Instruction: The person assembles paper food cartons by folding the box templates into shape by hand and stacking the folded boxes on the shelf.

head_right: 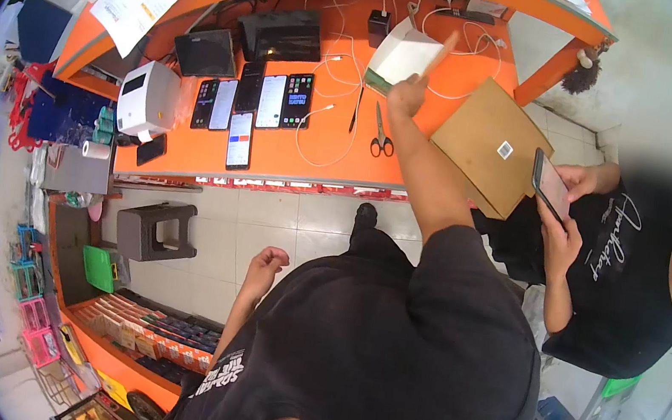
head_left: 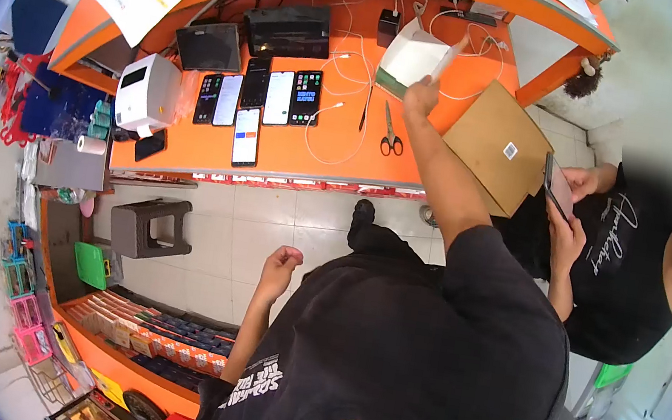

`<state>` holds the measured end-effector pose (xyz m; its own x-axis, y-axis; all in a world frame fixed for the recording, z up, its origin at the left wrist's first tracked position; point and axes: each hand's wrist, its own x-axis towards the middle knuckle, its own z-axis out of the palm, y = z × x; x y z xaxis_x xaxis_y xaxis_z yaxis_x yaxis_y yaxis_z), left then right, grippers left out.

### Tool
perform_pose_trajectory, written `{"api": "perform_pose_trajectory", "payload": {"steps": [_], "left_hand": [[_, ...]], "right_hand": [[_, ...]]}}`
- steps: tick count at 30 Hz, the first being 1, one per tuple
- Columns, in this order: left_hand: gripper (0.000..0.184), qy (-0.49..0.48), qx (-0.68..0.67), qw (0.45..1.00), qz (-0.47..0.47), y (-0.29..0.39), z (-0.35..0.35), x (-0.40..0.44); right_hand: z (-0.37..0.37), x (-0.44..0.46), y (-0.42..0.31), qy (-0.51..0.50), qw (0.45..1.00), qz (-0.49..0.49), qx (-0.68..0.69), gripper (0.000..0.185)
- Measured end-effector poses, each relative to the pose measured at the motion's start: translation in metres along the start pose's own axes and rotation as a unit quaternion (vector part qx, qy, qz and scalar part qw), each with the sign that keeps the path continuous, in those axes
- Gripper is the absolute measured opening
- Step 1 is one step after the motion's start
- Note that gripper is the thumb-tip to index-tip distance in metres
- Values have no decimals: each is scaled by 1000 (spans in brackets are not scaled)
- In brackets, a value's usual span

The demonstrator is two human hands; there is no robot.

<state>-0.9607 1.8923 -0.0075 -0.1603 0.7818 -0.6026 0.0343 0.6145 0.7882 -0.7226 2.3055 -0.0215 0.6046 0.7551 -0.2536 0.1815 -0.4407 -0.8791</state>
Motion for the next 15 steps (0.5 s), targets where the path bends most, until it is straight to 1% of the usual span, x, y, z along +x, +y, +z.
{"api": "perform_pose_trajectory", "payload": {"steps": [1, 2, 3, 5, 6, 7, 8, 9, 10, 11, 12, 13, 14, 15], "left_hand": [[12, -23, 40, 999, 4, 2, -5, 7], [12, -28, 45, 999, 10, 1, -12, 13], [13, -32, 50, 998, 18, 9, -19, 21], [13, -26, 34, 999, 27, 24, -26, 36], [14, -24, 16, 999, 44, 24, -31, 48], [15, -27, -5, 999, 43, 21, -35, 64], [17, -33, 12, 998, 45, 38, -35, 72], [18, -25, 24, 998, 48, 57, -35, 79], [18, -35, 37, 996, 76, 61, -35, 97], [25, -53, 12, 991, 126, 63, -33, 116], [32, -82, -49, 981, 168, 80, -27, 122], [39, -95, -81, 981, 147, 115, -32, 112], [46, -92, -23, 977, 189, 106, -28, 145], [58, -104, -13, 973, 207, 108, -20, 167]], "right_hand": [[-8, -4, -5, 25, 1000, -9, 13, 49], [-14, -5, -5, 49, 998, -17, 24, 46], [-4, 18, 18, 35, 993, 9, 112, 44], [-38, -11, -5, 34, 998, 0, 54, 45], [-44, -16, -1, 50, 995, -7, 83, 47], [-50, -6, 15, 41, 992, -5, 123, 49], [-63, 2, 39, 2, 983, 7, 185, 50], [-76, 9, 61, -69, 962, 29, 263, 51], [-87, 13, 80, -153, 930, 62, 329, 53], [-101, 10, 92, -220, 903, 87, 360, 54], [-116, 8, 100, -274, 882, 105, 369, 56], [-123, -39, 74, -215, 921, 72, 318, 60], [-134, -60, 69, -182, 937, 48, 294, 57], [-144, -80, 65, -147, 952, 24, 266, 54]]}}
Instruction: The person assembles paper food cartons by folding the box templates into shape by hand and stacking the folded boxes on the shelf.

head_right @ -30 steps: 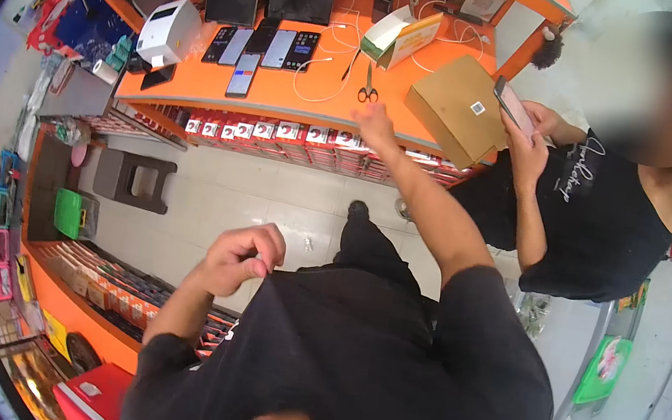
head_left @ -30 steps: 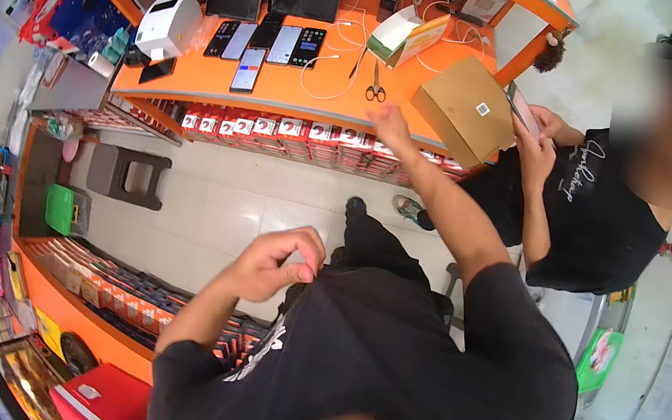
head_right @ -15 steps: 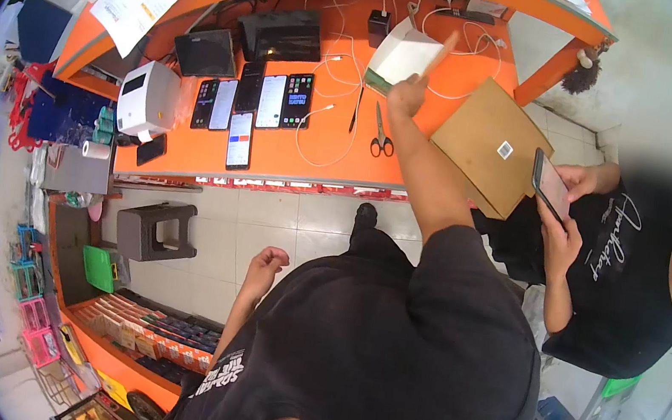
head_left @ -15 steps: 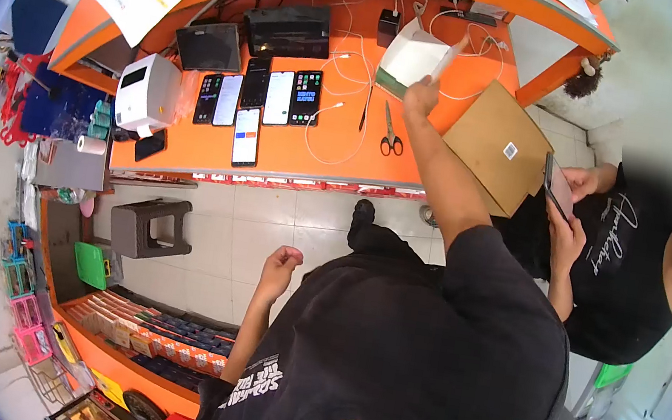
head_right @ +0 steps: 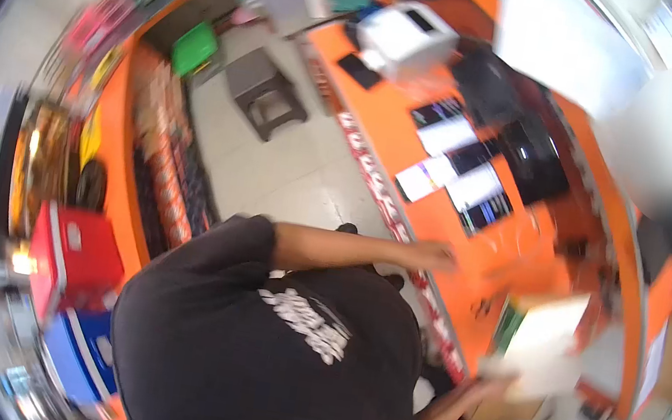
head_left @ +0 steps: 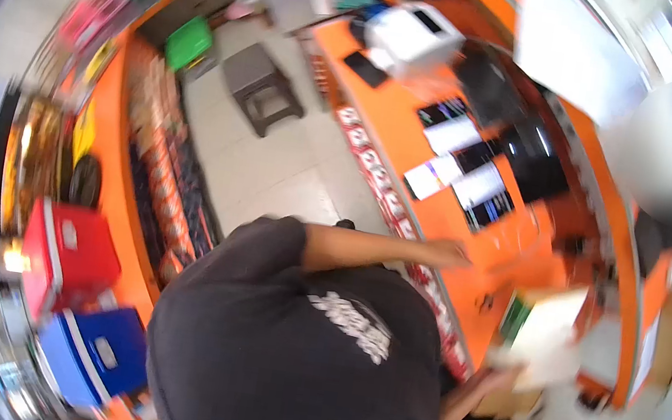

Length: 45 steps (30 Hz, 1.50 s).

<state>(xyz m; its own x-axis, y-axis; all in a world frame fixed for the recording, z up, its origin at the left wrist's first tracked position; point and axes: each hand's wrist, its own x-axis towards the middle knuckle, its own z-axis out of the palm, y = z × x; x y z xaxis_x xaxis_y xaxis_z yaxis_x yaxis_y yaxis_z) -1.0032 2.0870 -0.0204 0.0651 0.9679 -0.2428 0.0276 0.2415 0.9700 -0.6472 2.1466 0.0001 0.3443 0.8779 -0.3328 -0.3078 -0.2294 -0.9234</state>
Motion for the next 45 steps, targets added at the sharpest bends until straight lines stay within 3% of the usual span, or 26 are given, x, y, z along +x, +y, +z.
{"api": "perform_pose_trajectory", "payload": {"steps": [2, 4, 6, 7, 8, 11, 12, 14, 16, 19, 22, 25, 27, 29, 31, 34, 37, 40, 44, 45], "left_hand": [[99, -13, -18, 997, -70, 40, -3, 5], [109, 8, 37, 997, -70, 65, -10, 5], [106, 24, 22, 996, -77, 61, -16, 8], [97, -71, -71, 995, -22, 57, -29, 9], [89, -173, -172, 970, 14, 52, -41, 11], [75, -99, -355, 927, -76, 58, -82, -44], [74, -82, -320, 939, -94, 35, -96, -43], [72, -58, -376, 922, -71, 30, -127, -82], [68, -1, -397, 916, -55, 19, -143, -107], [61, 104, -369, 922, -59, -2, -164, -134], [51, 239, -351, 902, -75, -24, -185, -145], [47, 369, -297, 879, -62, -37, -202, -151], [48, 435, -255, 855, -122, -45, -212, -152], [53, 375, -462, 803, -21, -64, -223, -156], [58, 322, -465, 825, 18, -46, -241, -177], [60, 323, -454, 829, 56, -41, -250, -185], [55, 350, -458, 815, 64, -34, -254, -189], [45, 406, -387, 827, 43, -20, -266, -197], [37, 534, -206, 816, 86, 7, -262, -200], [36, 542, -167, 817, 106, 18, -260, -202]], "right_hand": [[18, -52, -9, 65, 995, -55, -59, 57], [26, -92, -15, 9, 988, -81, -132, 64], [58, -133, -24, -26, 985, -44, -167, 67], [78, -153, -30, -38, 980, -25, -193, 69], [102, -175, -32, -57, 973, -68, -214, 72], [158, -214, -39, -78, 925, -17, -372, 69], [149, -197, -12, -136, 906, -154, -371, 65], [166, -206, -9, -175, 848, -148, -479, 61], [214, -263, -18, -242, 828, -143, -485, 55], [231, -274, 4, -311, 815, -157, -463, 54], [266, -303, 26, -343, 800, -231, -434, 40], [297, -312, 34, -474, 680, -292, -478, 34], [322, -335, 41, -494, 620, -362, -490, 31], [336, -332, 52, -490, 615, -395, -475, 31], [352, -322, 48, -469, 687, -311, -461, 35], [362, -297, 56, -441, 811, -134, -360, 41], [361, -295, 63, -437, 788, -36, -433, 44], [355, -291, 77, -475, 787, -49, -391, 42], [362, -282, 75, -339, 759, -432, -349, 46], [366, -285, 67, -390, 736, -453, -316, 46]]}}
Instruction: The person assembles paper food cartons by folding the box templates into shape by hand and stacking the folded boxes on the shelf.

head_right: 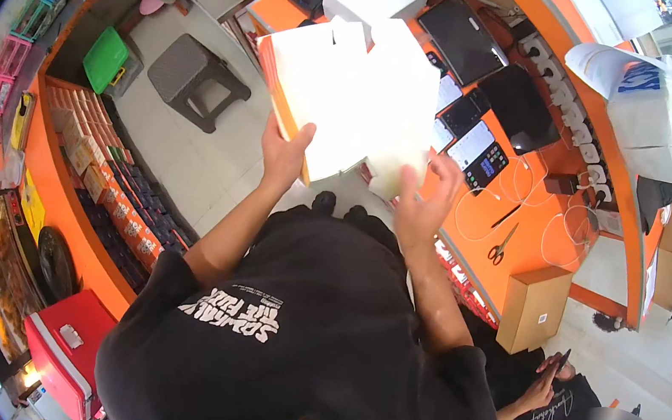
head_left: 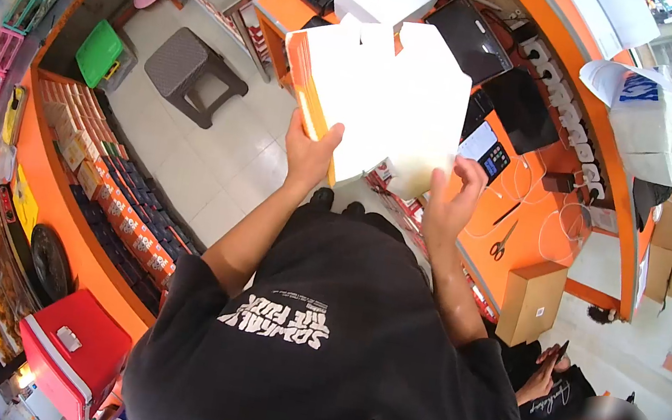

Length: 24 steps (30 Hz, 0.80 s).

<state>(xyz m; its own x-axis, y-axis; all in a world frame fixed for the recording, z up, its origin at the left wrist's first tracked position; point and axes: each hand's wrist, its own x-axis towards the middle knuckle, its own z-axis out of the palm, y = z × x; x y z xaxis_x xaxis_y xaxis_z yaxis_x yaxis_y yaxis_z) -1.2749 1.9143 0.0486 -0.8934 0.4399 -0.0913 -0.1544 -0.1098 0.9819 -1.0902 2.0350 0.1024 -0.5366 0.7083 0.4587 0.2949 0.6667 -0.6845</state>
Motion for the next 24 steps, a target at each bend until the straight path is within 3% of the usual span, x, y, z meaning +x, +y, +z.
{"api": "perform_pose_trajectory", "payload": {"steps": [2, 4, 7, 10, 11, 14, 15, 18, 19, 21, 22, 24], "left_hand": [[35, -7, 49, 996, 69, 24, 8, -11], [42, -9, 114, 987, 110, 26, 17, -22], [58, 15, 226, 958, 178, 41, 43, -40], [67, 17, 233, 960, 152, 38, 59, -63], [82, -23, 234, 969, 74, 42, 60, -69], [89, -163, 167, 950, 208, 29, 42, -68], [87, -182, 81, 970, 136, 39, 37, -70], [77, -96, 188, 926, 313, 87, 46, -56], [75, -84, 192, 905, 371, 97, 46, -42], [70, -154, 314, 835, 426, 128, 52, -33], [67, -186, 370, 790, 452, 145, 58, -30], [58, -282, 410, 774, 391, 170, 70, -28]], "right_hand": [[-8, 10, -35, -51, 992, -100, 59, 46], [-5, 28, -71, -196, 952, 82, 220, 47], [18, 44, -81, -175, 901, 101, 383, 38], [19, 52, -69, -200, 857, 172, 443, 33], [15, 52, -64, -211, 848, 178, 451, 32], [-18, 58, -44, -204, 852, 159, 454, 33], [-34, 65, -42, -207, 831, 154, 494, 34], [-61, 77, -14, -254, 816, 134, 502, 35], [-65, 77, -12, -244, 778, 160, 557, 36], [-74, 76, -10, -224, 688, 208, 658, 38], [-76, 75, -7, -217, 680, 210, 668, 39], [-77, 70, 6, -202, 664, 213, 688, 41]]}}
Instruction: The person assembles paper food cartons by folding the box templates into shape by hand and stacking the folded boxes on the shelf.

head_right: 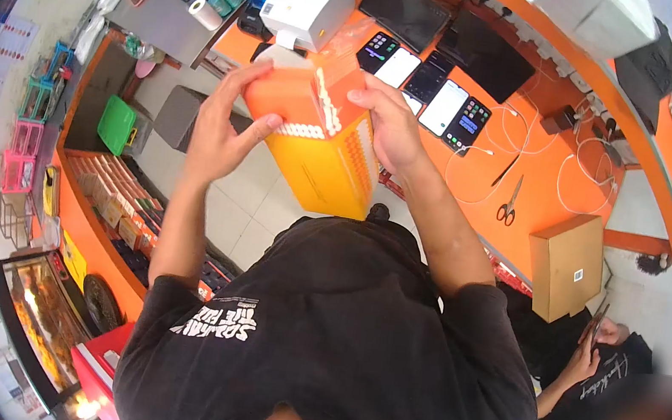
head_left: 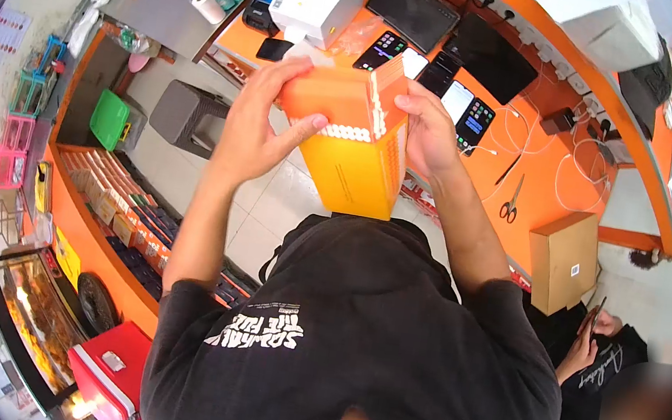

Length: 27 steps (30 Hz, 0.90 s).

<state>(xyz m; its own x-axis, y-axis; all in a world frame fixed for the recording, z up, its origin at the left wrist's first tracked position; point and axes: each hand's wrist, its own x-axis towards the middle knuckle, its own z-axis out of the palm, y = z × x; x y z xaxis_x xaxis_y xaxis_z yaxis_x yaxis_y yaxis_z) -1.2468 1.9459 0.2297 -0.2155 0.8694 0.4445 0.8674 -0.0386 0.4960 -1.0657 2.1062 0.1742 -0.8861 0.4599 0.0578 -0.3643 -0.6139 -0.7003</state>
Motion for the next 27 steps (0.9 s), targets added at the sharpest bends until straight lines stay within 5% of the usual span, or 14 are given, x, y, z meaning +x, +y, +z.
{"api": "perform_pose_trajectory", "payload": {"steps": [3, 6, 11, 15, 18, 22, 24, 27], "left_hand": [[44, -210, -63, 975, -38, 21, -20, 22], [31, -385, -89, 912, 113, 21, -1, 31], [39, -626, -99, 773, -5, 63, 10, 51], [39, -688, -172, 677, -195, 78, 16, 60], [42, -723, -164, 664, -94, 64, 33, 64], [41, -708, -228, 663, -89, 54, 45, 47], [40, -679, -197, 703, -69, 59, 38, 41], [38, -652, -194, 719, -142, 87, 19, 30]], "right_hand": [[-18, -13, 7, 48, 989, -17, -136, 30], [-24, -33, 13, 71, 973, -48, -216, 29], [-18, -57, 14, 76, 963, -103, -237, 40], [-20, -64, 18, 46, 979, -114, -164, 48], [-29, -66, 21, -11, 991, -120, -64, 51], [-33, -76, 20, -11, 989, -122, -80, 59], [-32, -82, 20, 4, 989, -129, -66, 61], [-9, -99, 7, 70, 927, -173, -326, 67]]}}
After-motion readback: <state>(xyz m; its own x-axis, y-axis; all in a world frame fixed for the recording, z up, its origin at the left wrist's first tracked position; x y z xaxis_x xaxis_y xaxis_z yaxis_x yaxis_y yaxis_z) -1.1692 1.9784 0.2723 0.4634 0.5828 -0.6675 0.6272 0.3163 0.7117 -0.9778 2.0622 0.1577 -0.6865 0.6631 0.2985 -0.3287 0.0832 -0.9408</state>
